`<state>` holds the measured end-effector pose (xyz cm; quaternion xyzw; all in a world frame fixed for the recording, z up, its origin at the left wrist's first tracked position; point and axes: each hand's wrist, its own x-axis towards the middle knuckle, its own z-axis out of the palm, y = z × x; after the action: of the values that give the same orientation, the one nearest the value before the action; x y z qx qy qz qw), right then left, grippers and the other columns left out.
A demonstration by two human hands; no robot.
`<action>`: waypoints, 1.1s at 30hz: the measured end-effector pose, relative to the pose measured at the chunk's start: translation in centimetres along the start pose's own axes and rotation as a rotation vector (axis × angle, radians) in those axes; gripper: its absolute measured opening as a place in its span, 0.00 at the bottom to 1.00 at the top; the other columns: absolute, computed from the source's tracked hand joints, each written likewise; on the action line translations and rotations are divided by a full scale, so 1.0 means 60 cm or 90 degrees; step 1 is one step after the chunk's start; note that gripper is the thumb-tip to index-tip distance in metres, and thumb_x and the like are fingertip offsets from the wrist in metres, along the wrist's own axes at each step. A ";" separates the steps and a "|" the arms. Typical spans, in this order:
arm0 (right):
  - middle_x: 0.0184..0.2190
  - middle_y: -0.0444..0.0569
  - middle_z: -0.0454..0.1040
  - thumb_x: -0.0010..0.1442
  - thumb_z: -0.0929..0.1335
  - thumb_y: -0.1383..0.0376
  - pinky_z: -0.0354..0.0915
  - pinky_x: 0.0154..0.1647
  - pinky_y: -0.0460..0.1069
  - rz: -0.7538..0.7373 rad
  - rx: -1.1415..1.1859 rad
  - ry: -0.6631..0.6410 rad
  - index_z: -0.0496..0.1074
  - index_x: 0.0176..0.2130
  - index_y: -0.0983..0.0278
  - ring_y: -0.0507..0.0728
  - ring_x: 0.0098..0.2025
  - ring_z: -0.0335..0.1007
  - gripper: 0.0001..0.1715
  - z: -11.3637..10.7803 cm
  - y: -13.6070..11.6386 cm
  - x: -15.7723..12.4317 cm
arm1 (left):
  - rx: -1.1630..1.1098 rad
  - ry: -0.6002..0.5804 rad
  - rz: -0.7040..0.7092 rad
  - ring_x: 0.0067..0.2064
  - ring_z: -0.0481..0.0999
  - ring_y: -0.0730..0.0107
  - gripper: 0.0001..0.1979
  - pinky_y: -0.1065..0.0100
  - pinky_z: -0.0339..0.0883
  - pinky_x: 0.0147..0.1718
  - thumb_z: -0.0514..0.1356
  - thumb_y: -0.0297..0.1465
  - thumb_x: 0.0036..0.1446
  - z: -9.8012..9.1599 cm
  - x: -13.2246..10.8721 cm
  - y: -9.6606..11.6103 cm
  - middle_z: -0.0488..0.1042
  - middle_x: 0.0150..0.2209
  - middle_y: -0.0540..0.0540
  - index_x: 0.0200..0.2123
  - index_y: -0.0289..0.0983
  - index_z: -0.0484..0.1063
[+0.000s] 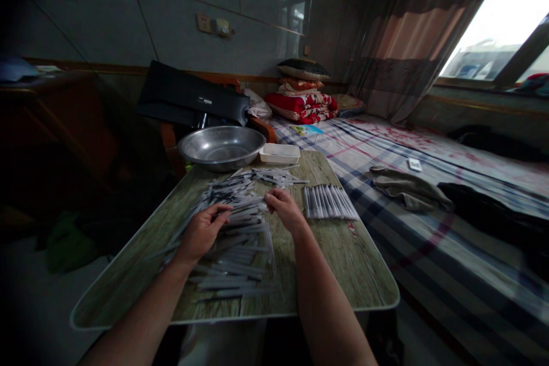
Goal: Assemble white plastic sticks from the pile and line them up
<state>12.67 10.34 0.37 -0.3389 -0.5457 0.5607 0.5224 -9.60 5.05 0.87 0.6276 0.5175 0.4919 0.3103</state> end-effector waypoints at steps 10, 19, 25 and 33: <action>0.17 0.40 0.62 0.54 0.66 0.44 0.46 0.15 0.43 0.092 0.006 0.043 0.67 0.28 0.64 0.47 0.17 0.52 0.25 0.003 -0.001 -0.005 | 0.025 -0.020 0.006 0.30 0.74 0.65 0.11 0.68 0.63 0.33 0.59 0.37 0.55 0.003 0.000 -0.004 0.75 0.25 0.49 0.37 0.38 0.76; 0.17 0.39 0.61 0.52 0.70 0.49 0.47 0.16 0.43 0.063 -0.054 0.002 0.63 0.24 0.63 0.46 0.17 0.51 0.22 -0.001 0.004 -0.001 | 0.042 -0.027 0.004 0.30 0.76 0.65 0.12 0.68 0.64 0.33 0.57 0.38 0.56 0.003 -0.002 0.002 0.76 0.26 0.49 0.38 0.38 0.75; 0.16 0.40 0.61 0.56 0.64 0.47 0.47 0.16 0.43 0.077 -0.094 0.026 0.66 0.27 0.64 0.47 0.16 0.52 0.23 0.000 0.003 -0.002 | 0.044 -0.016 0.005 0.31 0.77 0.64 0.11 0.67 0.65 0.34 0.57 0.38 0.56 0.003 -0.005 0.003 0.76 0.26 0.49 0.37 0.38 0.75; 0.14 0.37 0.56 0.55 0.66 0.47 0.46 0.15 0.43 0.051 -0.114 -0.020 0.60 0.23 0.62 0.46 0.15 0.48 0.24 0.001 0.015 0.000 | 0.051 -0.020 0.002 0.31 0.77 0.64 0.12 0.67 0.65 0.34 0.56 0.38 0.57 0.002 -0.003 0.002 0.76 0.26 0.49 0.37 0.38 0.74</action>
<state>12.41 10.47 -0.47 -0.3971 -0.5877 0.5351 0.4588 -9.43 4.84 0.85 0.6477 0.5311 0.4615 0.2921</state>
